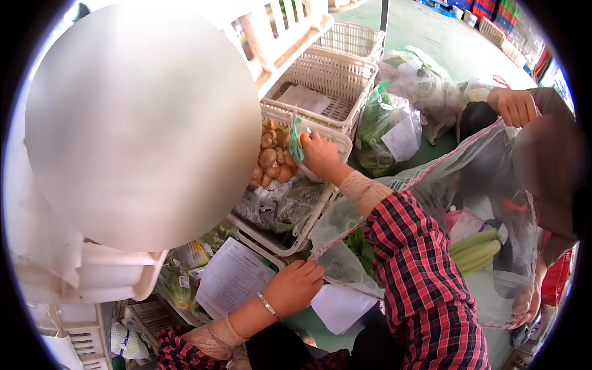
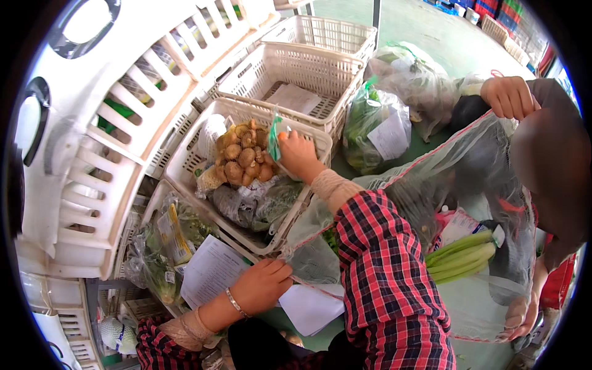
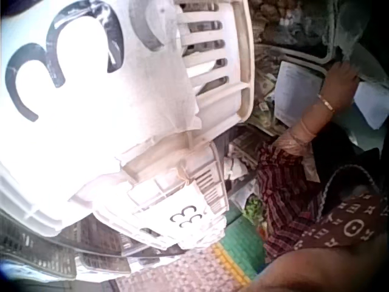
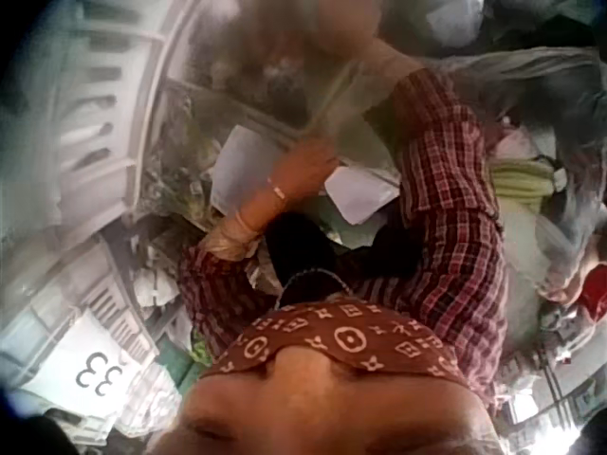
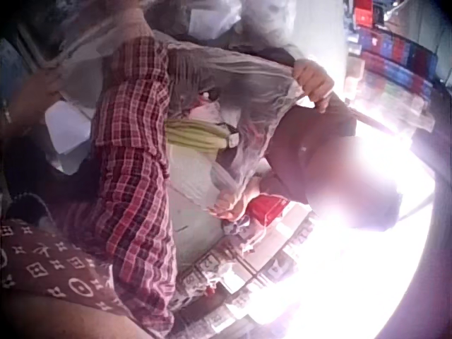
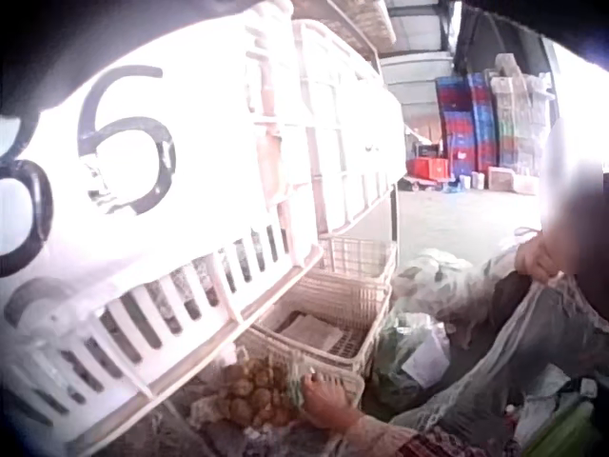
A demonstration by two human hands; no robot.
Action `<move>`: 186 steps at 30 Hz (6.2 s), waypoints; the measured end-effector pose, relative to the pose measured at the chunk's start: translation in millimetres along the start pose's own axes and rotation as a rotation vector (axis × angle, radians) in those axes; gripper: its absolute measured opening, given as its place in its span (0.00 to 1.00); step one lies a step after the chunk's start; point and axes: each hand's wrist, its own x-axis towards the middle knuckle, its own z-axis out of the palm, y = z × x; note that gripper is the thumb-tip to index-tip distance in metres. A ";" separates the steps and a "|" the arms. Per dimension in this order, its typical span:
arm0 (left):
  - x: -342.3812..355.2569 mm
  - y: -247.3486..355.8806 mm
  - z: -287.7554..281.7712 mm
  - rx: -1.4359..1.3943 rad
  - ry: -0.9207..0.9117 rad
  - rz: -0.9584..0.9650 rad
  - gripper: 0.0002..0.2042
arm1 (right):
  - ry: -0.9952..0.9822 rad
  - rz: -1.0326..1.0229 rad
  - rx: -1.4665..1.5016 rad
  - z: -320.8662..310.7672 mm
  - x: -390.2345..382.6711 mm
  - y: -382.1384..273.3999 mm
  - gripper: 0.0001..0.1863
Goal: The person sorts various vegetables and packaged food items from numbered plastic crates into a white mesh bag while referencing a paper checklist and a mobile phone.
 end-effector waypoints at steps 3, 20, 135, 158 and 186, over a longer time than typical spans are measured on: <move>-9.3 2.2 3.2 -0.044 -0.007 -0.054 0.05 | 0.165 -0.141 0.347 -39.3 -16.0 16.3 0.15; -16.5 -13.9 19.2 -0.084 0.071 -0.136 0.03 | -0.242 -0.473 0.369 -113.4 -20.8 -48.3 0.56; -43.3 -33.5 82.0 -0.200 0.177 -0.278 0.13 | -1.051 -0.719 0.083 49.8 -31.0 -59.6 0.19; -48.4 -41.8 78.8 -0.221 0.276 -0.235 0.10 | -0.351 -0.448 0.371 -172.9 -55.9 -20.6 0.36; -48.3 -39.7 79.8 -0.160 0.229 -0.252 0.10 | -1.109 -0.160 0.423 -264.8 -88.8 33.7 0.44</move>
